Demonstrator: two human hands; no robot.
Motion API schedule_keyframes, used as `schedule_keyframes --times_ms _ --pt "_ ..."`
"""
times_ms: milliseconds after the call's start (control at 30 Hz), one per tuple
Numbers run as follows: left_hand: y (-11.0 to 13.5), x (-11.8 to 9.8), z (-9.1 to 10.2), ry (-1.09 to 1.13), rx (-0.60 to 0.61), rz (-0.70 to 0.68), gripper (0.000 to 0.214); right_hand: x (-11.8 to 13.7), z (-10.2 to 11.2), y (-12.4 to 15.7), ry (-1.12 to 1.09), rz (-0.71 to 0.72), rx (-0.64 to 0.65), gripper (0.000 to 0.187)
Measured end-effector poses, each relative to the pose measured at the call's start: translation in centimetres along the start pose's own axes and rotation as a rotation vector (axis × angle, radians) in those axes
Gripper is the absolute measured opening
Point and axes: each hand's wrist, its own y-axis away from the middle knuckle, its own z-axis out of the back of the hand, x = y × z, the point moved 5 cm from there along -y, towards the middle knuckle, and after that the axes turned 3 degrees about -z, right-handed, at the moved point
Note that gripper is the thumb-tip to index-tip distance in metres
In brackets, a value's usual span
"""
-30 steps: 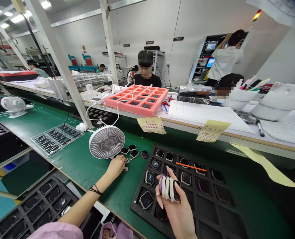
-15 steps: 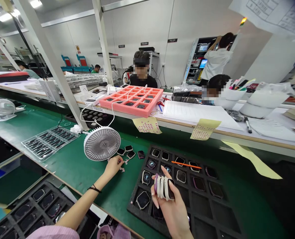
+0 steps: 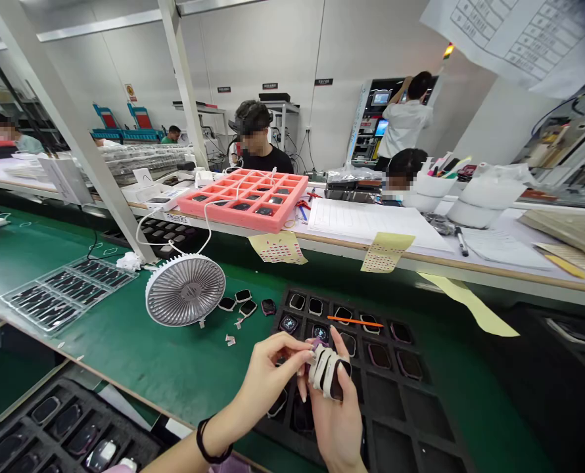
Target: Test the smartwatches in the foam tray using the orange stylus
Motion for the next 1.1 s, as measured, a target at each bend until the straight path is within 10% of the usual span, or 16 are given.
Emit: schedule_keyframes --times_ms 700,967,1100 --pt "0.4 -0.3 -2.3 -0.318 -0.156 -0.338 0.013 0.4 2.6 0.3 0.191 0.380 -0.127 0.054" --pt "1.3 1.2 -2.8 -0.113 0.295 -0.184 0.035 0.4 2.4 0.3 0.166 0.313 -0.147 0.046" --pt "1.2 1.5 -1.8 -0.092 0.317 -0.148 0.036 -0.4 2.4 0.0 0.169 0.225 -0.121 0.059"
